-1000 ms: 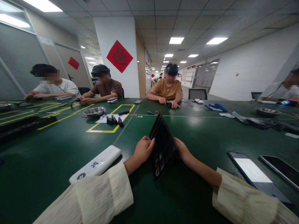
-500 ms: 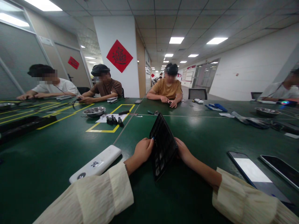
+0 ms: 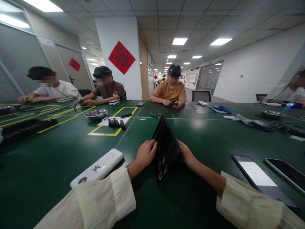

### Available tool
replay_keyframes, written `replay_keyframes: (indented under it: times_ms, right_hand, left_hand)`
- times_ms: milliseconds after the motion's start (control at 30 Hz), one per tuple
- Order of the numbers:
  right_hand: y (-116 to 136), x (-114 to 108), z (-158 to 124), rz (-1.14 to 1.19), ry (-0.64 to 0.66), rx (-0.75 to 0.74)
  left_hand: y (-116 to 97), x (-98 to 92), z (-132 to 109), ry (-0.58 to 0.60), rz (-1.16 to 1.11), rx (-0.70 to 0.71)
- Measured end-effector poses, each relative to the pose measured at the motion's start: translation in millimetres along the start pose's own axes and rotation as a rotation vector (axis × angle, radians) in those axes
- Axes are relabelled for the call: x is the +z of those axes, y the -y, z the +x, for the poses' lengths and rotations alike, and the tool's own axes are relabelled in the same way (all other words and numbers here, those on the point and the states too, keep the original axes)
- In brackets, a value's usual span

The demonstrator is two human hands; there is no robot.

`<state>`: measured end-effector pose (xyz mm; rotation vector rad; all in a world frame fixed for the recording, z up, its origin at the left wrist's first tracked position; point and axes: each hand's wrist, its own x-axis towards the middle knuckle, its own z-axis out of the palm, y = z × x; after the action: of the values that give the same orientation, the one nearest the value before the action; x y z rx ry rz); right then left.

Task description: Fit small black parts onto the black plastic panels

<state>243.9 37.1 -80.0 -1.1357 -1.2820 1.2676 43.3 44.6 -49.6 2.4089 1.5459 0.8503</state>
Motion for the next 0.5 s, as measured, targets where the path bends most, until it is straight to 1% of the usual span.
replay_keyframes:
  times_ms: [200,367,500]
  right_hand:
    - [2.2,1.2,-1.0,0.01,-0.012,0.035]
    - [0.3,0.7,-0.2,0.015,-0.005,0.021]
    - [-1.9,-1.0,0.4,0.008,0.007,0.015]
  left_hand:
    - [1.7,0.4,0.0,0.001,-0.017,-0.015]
    - [2.2,0.5,0.4,0.01,-0.068,-0.02]
    - [-0.7,-1.2,0.0,0.034,-0.046,-0.006]
